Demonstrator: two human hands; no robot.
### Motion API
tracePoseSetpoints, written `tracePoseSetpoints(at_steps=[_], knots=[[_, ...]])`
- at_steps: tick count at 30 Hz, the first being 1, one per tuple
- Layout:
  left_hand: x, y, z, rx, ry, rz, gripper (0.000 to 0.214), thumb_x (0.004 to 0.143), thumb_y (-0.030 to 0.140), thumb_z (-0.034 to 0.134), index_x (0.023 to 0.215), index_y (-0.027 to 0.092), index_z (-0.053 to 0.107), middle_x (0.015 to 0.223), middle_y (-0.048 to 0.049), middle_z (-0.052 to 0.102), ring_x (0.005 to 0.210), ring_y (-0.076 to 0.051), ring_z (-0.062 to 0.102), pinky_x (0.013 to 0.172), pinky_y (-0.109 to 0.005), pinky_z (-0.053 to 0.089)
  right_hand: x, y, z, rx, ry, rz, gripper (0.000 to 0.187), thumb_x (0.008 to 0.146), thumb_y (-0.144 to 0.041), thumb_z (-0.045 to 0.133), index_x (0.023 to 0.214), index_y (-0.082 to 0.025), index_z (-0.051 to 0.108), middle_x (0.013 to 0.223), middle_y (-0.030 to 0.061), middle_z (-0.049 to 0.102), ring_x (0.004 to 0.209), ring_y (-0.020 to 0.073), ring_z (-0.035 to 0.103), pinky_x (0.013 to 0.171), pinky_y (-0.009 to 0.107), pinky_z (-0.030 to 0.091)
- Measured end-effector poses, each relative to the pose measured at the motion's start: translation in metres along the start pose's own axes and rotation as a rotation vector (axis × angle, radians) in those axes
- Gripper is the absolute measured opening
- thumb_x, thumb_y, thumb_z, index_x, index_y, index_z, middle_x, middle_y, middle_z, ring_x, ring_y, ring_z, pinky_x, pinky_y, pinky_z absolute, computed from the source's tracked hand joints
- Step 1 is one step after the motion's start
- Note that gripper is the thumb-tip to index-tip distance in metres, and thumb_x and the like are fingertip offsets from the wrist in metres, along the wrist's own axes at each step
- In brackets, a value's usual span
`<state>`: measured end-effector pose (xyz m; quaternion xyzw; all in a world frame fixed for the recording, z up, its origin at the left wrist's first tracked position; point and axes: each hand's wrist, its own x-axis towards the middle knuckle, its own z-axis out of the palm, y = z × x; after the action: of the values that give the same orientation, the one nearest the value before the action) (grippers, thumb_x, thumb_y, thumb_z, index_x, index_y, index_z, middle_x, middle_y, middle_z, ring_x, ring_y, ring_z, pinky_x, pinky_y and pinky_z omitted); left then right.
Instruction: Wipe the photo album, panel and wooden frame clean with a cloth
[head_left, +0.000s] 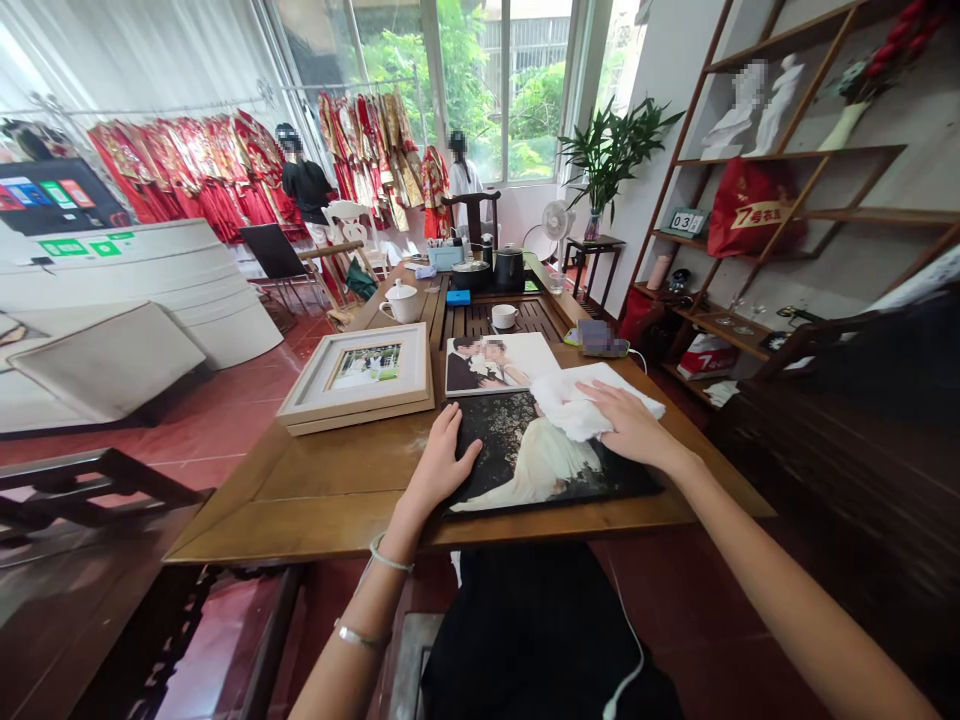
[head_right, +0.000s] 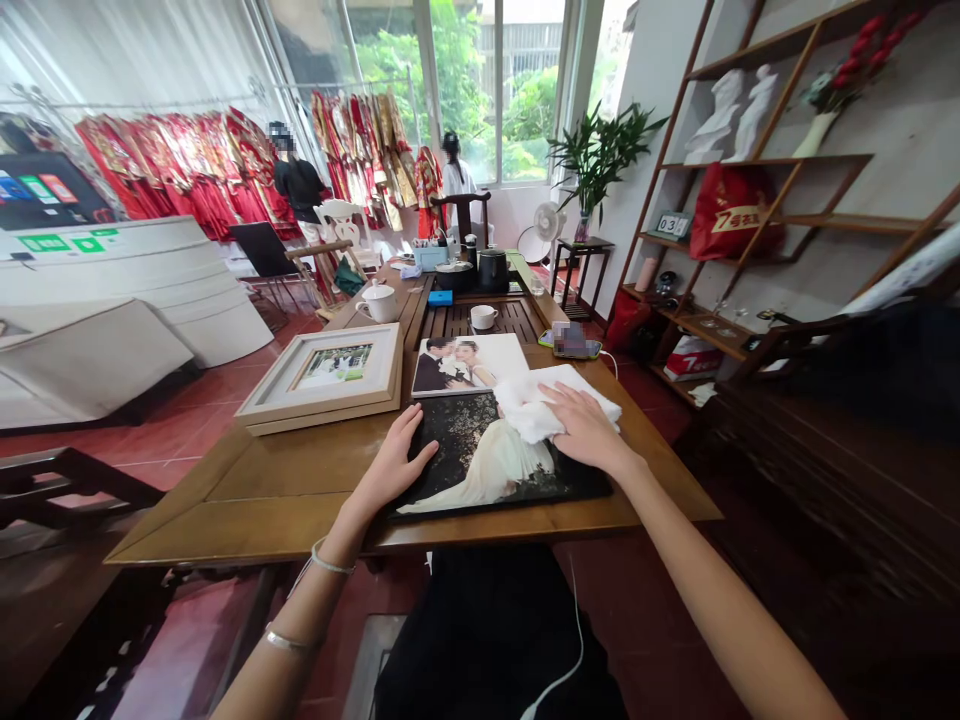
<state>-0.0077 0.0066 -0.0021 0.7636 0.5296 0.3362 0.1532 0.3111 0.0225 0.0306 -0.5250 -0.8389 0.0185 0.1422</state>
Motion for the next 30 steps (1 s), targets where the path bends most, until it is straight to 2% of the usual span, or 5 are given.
tracePoseSetpoints(at_steps=[6,11,18,24,30], knots=[[0.000,-0.006,0.007,-0.015,0.063,0.019,0.046,0.091,0.032,0.039,0.133,0.014,0.044,0.145,-0.0150,0.040,0.138,-0.025,0.032,0.116,-0.047,0.023,0.011,-0.006,0.009,-0.040,0.040,-0.011,0.066,0.065,-0.010,0.047,0.130,-0.022,0.054,0.148,0.0074,0.039,0.137,0.0331,0.028,0.107,0.060,0.023],[0.003,-0.009,0.011,-0.016,0.079,0.011,0.045,0.091,0.025,0.034,0.132,0.012,0.045,0.146,-0.0155,0.040,0.138,-0.024,0.033,0.117,-0.046,0.022,-0.035,-0.026,-0.001,0.019,0.024,-0.145,0.077,0.059,-0.004,0.046,0.132,-0.030,0.051,0.149,0.0018,0.036,0.139,0.0294,0.025,0.108,0.058,0.021],[0.003,-0.011,0.010,-0.025,0.052,0.011,0.046,0.090,0.023,0.036,0.133,0.013,0.045,0.146,-0.0148,0.039,0.139,-0.024,0.031,0.117,-0.047,0.022,-0.094,-0.042,-0.027,0.166,-0.108,-0.228,0.066,0.069,-0.009,0.050,0.128,-0.037,0.055,0.148,-0.0026,0.038,0.139,0.0278,0.026,0.112,0.056,0.018],[0.002,-0.014,0.011,-0.032,0.058,0.025,0.046,0.090,0.024,0.037,0.134,0.014,0.044,0.146,-0.0142,0.039,0.139,-0.024,0.031,0.117,-0.047,0.022,-0.062,-0.019,-0.019,0.205,-0.042,-0.217,0.045,0.077,-0.021,0.055,0.119,-0.033,0.063,0.142,0.0010,0.047,0.133,0.0292,0.036,0.109,0.055,0.024],[0.002,-0.016,0.010,-0.045,0.036,0.031,0.046,0.091,0.023,0.034,0.134,0.014,0.043,0.148,-0.0148,0.036,0.140,-0.024,0.029,0.117,-0.047,0.020,-0.004,0.000,0.003,0.097,0.064,-0.147,0.063,0.067,-0.012,0.053,0.128,-0.028,0.055,0.143,0.0032,0.046,0.133,0.0286,0.036,0.106,0.052,0.029]])
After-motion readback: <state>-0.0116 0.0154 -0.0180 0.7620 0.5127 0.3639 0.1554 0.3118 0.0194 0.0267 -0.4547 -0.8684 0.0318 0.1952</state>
